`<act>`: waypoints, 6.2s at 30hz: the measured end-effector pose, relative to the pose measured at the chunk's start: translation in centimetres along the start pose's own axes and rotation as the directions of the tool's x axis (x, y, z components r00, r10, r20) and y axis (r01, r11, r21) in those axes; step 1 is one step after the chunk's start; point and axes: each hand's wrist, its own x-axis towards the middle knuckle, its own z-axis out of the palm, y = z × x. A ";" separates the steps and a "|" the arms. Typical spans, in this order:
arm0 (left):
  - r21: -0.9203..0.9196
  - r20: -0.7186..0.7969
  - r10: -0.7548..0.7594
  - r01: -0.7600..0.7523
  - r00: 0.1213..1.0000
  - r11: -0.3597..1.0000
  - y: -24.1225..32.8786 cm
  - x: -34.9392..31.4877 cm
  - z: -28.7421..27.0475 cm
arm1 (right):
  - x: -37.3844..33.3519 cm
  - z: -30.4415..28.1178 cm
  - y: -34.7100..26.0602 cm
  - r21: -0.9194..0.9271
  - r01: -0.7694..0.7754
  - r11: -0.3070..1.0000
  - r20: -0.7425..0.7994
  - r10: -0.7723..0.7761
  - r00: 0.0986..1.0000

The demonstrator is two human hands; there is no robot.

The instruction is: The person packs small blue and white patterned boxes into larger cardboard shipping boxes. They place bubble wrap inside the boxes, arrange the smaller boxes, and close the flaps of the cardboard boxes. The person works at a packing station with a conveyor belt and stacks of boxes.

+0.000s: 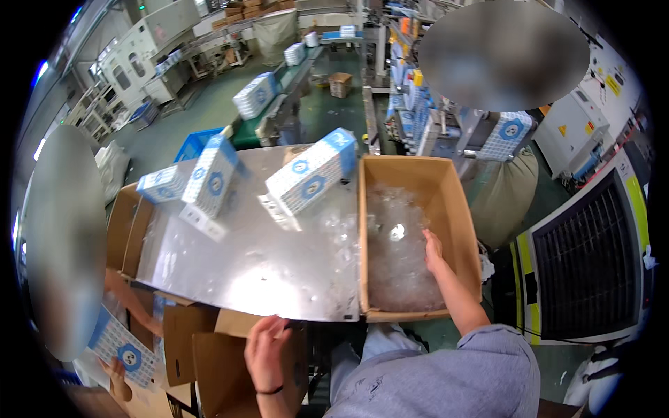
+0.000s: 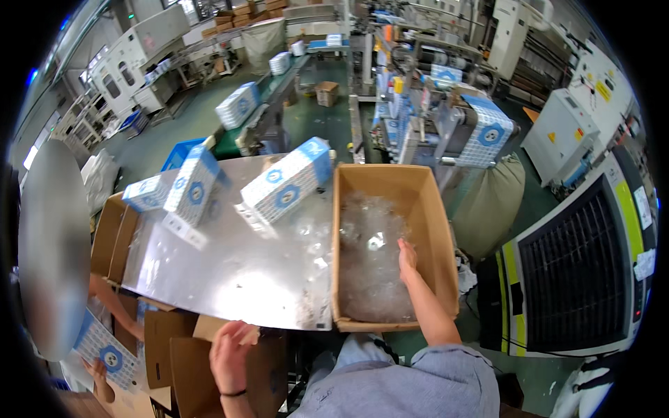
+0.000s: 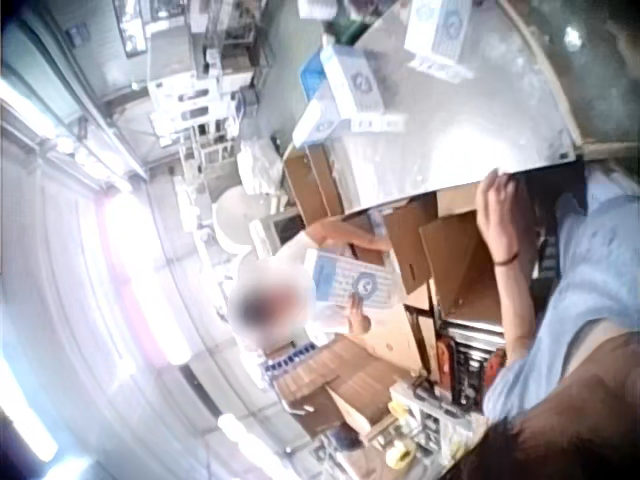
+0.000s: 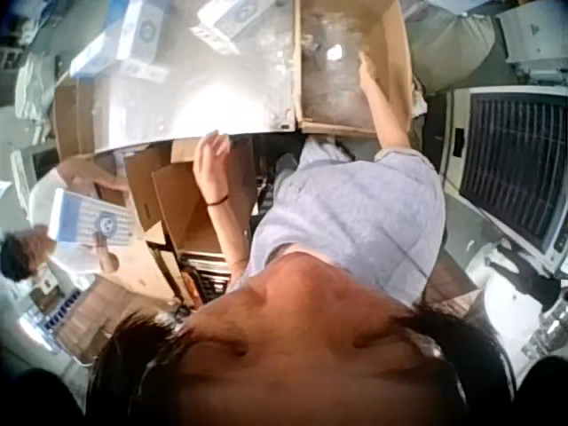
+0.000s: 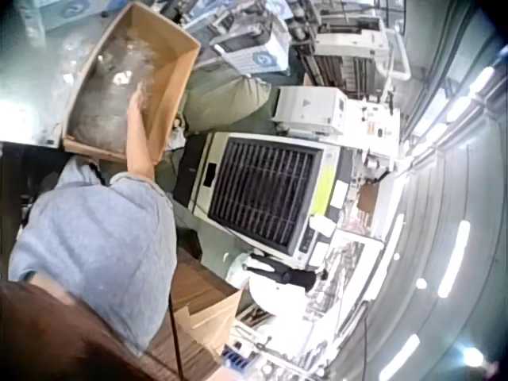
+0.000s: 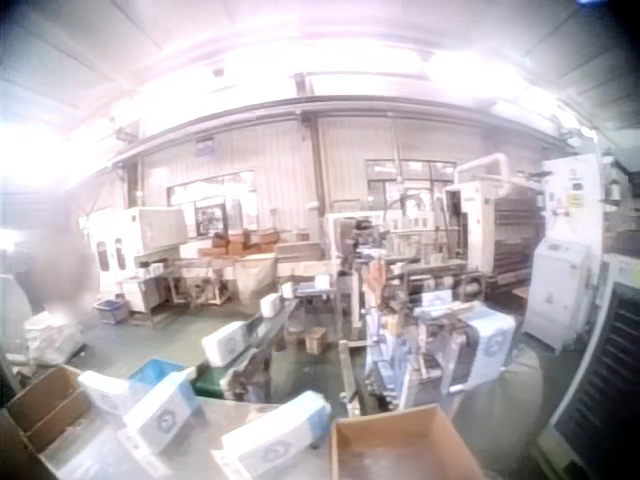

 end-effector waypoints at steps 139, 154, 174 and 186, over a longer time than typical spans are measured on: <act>0.826 -0.470 0.122 0.387 0.874 0.410 10.8 32.8 -31.8 | -14.3 53.5 -13.4 0.514 0.754 -0.409 0.858 0.219 -0.465; 0.770 -0.504 0.327 0.244 0.800 0.590 3.8 -6.8 -20.9 | -20.9 54.2 -19.3 0.274 0.569 0.775 0.962 -0.218 -0.167; 0.777 -0.198 -0.676 0.535 0.710 0.333 -26.3 -1.0 -24.6 | -35.7 45.6 22.4 0.530 0.846 0.059 0.379 0.876 -0.298; 0.923 -0.254 0.547 0.031 0.798 0.384 5.2 21.5 -19.6 | -21.8 70.2 -10.3 0.484 0.683 -0.548 0.875 0.322 -0.362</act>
